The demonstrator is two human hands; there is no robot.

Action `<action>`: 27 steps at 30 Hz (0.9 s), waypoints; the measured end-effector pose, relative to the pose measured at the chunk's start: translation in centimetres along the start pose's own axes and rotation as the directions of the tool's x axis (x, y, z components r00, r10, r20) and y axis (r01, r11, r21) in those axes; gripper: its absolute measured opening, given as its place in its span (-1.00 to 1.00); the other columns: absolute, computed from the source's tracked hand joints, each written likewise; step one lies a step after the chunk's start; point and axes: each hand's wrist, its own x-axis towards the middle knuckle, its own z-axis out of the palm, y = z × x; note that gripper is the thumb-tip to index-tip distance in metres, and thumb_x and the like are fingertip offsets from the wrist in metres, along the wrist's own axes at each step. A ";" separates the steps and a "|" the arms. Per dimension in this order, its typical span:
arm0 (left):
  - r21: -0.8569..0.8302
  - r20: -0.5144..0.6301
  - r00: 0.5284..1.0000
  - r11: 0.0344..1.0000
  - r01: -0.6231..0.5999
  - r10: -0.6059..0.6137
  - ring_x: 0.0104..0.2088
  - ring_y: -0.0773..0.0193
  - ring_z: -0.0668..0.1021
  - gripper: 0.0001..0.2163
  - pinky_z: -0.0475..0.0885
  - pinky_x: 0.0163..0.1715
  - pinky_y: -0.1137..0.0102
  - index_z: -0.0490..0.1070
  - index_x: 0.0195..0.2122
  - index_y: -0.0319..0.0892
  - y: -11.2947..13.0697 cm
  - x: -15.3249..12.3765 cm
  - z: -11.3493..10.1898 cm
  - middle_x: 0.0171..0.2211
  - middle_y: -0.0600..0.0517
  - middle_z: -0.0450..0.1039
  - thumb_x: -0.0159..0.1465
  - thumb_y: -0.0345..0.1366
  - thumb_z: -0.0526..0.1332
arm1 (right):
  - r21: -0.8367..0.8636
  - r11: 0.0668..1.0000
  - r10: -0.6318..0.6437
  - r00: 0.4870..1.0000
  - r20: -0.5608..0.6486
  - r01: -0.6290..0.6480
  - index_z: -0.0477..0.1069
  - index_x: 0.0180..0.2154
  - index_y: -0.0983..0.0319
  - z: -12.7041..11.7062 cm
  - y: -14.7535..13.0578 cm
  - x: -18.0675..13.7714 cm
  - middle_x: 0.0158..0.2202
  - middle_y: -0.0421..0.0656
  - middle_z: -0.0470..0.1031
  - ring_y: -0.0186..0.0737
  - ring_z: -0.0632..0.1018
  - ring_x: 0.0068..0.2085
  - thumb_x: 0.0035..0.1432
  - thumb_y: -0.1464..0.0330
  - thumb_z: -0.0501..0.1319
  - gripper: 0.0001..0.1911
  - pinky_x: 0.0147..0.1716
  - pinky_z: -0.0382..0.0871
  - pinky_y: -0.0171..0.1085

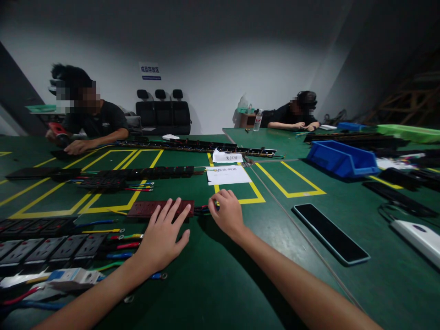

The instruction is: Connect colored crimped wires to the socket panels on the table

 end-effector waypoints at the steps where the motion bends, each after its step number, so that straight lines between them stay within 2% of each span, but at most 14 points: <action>1: -0.002 0.000 1.000 1.000 0.001 -0.001 0.41 -0.15 0.11 -0.42 0.08 0.31 -0.13 0.12 0.40 -0.01 0.0 0.0 0.0 0.44 -0.10 0.03 0.36 -0.11 0.10 | -0.043 0.999 -0.021 0.998 0.051 0.023 0.48 -0.41 0.17 0.0 -0.2 -0.1 -0.32 -0.10 0.52 -0.13 0.43 -0.21 0.30 0.34 0.13 -0.75 -0.19 0.27 -0.20; 3: -0.006 -0.003 1.000 1.000 0.002 -0.002 0.41 -0.15 0.11 -0.42 0.08 0.32 -0.13 0.12 0.40 0.00 0.0 0.0 0.1 0.44 -0.08 0.03 0.35 -0.11 0.10 | -0.087 0.995 -0.026 0.990 0.138 0.038 0.50 -0.43 0.17 0.1 -0.4 -0.1 -0.35 -0.11 0.53 -0.13 0.43 -0.22 0.28 0.36 0.15 -0.76 -0.22 0.27 -0.20; 6: -0.007 -0.014 1.000 1.000 -0.001 0.001 0.41 -0.15 0.11 -0.42 0.07 0.32 -0.13 0.12 0.40 0.00 -0.1 -0.1 0.2 0.44 -0.08 0.04 0.35 -0.12 0.09 | -0.097 0.995 -0.006 0.981 0.192 0.025 0.51 -0.44 0.17 0.2 -0.4 0.1 -0.37 -0.12 0.53 -0.15 0.44 -0.24 0.27 0.38 0.16 -0.75 -0.25 0.26 -0.22; 9: -0.007 -0.012 1.000 1.000 -0.002 0.002 0.41 -0.15 0.11 -0.42 0.08 0.31 -0.14 0.11 0.41 -0.01 -0.1 -0.1 0.2 0.43 -0.09 0.04 0.36 -0.11 0.09 | -0.121 0.993 0.015 0.983 0.184 0.008 0.51 -0.43 0.18 0.2 -0.3 0.2 -0.35 -0.12 0.52 -0.15 0.44 -0.23 0.27 0.36 0.19 -0.78 -0.25 0.25 -0.22; 14: -0.005 -0.007 1.000 1.000 0.000 0.000 0.41 -0.15 0.12 -0.42 0.08 0.31 -0.14 0.13 0.40 -0.01 0.0 0.0 0.1 0.43 -0.10 0.05 0.36 -0.11 0.10 | -0.216 0.972 0.109 0.989 0.096 -0.086 0.55 -0.26 0.15 0.3 -0.3 0.0 -0.24 -0.06 0.51 -0.08 0.45 -0.17 0.34 0.19 0.15 -0.74 -0.22 0.23 -0.19; 20: -0.003 -0.016 1.000 1.000 -0.002 0.002 0.41 -0.14 0.12 -0.42 0.07 0.32 -0.12 0.13 0.40 -0.01 0.0 -0.1 0.0 0.44 -0.09 0.04 0.35 -0.11 0.09 | -0.294 0.943 0.201 0.970 0.139 -0.154 0.45 -0.41 0.17 0.7 0.0 0.2 -0.33 -0.06 0.51 -0.10 0.45 -0.25 0.35 0.09 0.11 -0.62 -0.33 0.15 -0.22; 24: -0.006 -0.013 1.000 1.000 -0.002 0.002 0.41 -0.14 0.11 -0.42 0.07 0.32 -0.12 0.12 0.40 -0.01 -0.1 -0.2 0.0 0.44 -0.09 0.04 0.35 -0.12 0.10 | -0.257 0.959 0.175 0.966 0.189 -0.123 0.39 -0.39 0.17 0.7 0.1 0.3 -0.41 -0.10 0.52 -0.13 0.45 -0.32 0.38 0.13 0.08 -0.65 -0.37 0.11 -0.22; 27: -0.002 -0.002 1.000 1.000 -0.002 0.002 0.41 -0.14 0.10 -0.42 0.06 0.32 -0.12 0.13 0.40 -0.02 0.0 -0.1 -0.1 0.44 -0.11 0.03 0.35 -0.13 0.10 | -0.197 0.976 0.127 0.978 0.164 -0.093 0.37 -0.34 0.17 0.7 0.3 0.3 -0.36 -0.10 0.53 -0.12 0.46 -0.28 0.38 0.24 0.08 -0.75 -0.34 0.14 -0.23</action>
